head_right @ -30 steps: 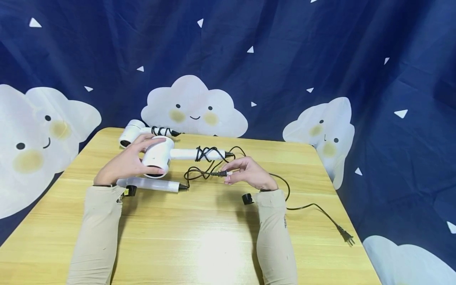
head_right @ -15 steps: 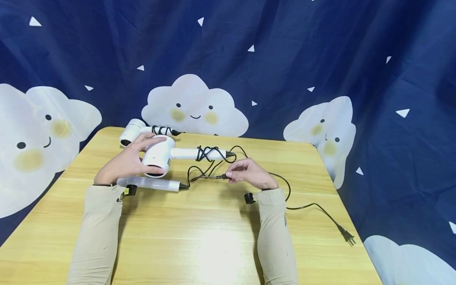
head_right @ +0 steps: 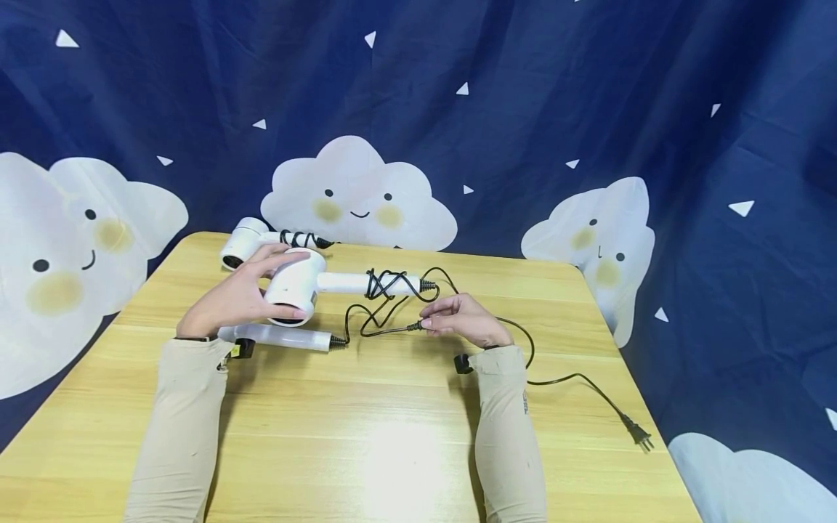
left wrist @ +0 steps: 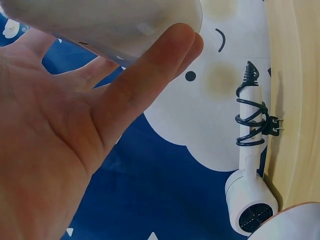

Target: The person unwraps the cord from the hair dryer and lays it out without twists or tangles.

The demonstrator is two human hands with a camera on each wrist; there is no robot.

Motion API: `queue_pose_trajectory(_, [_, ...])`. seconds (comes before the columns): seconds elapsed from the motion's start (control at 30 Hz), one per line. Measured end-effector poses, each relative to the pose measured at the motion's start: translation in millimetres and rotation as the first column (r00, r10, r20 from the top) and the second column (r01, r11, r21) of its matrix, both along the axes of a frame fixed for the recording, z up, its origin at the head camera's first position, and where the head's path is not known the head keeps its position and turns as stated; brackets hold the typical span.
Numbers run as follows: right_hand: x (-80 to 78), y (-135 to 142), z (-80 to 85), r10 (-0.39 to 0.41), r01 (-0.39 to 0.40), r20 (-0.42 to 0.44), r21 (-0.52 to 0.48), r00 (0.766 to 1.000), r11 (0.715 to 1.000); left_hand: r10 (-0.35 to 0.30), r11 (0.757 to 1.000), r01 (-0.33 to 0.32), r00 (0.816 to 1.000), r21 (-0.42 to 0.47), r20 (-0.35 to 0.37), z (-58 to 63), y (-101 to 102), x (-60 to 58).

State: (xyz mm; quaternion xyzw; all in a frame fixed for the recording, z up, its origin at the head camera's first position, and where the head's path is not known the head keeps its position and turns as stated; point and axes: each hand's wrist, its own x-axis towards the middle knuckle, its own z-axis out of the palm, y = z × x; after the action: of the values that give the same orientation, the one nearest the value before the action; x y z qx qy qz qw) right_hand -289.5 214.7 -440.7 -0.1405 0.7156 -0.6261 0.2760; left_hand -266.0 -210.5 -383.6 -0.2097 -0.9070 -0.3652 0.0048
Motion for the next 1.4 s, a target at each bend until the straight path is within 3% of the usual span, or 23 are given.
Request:
queue_pose_trajectory(0.2, [-1.1, 3, -2.7, -0.061, 0.062, -0.016, 0.029, 0.998, 0.998, 0.003, 1.000, -0.003, 1.000, 0.000, 0.008, -1.2, 1, -0.9])
queue_pose_trajectory(0.47, [-0.6, 6, 0.7, -0.124, 0.130, 0.059, -0.121, 0.991, 0.984, -0.013, 1.000, 0.013, 1.000, -0.004, -0.001, -2.4, 3, -1.9])
queue_pose_trajectory(0.7, [0.8, 5, 6.3, -0.188, 0.199, 0.075, -0.193, 0.979, 0.961, -0.021, 1.000, 0.020, 0.999, -0.013, -0.024, -1.2, 5, -1.0])
queue_pose_trajectory(1.17, [2.5, 0, 16.0, -0.368, 0.369, 0.062, -0.295, 0.928, 0.881, -0.034, 0.999, 0.034, 0.999, -0.009, -0.012, -2.1, 8, -2.6])
queue_pose_trajectory(1.4, [2.6, -4, 20.1, -0.448, 0.438, 0.060, -0.362, 0.892, 0.823, -0.048, 0.999, 0.047, 0.999, -0.009, -0.009, -2.6, 9, -2.7])
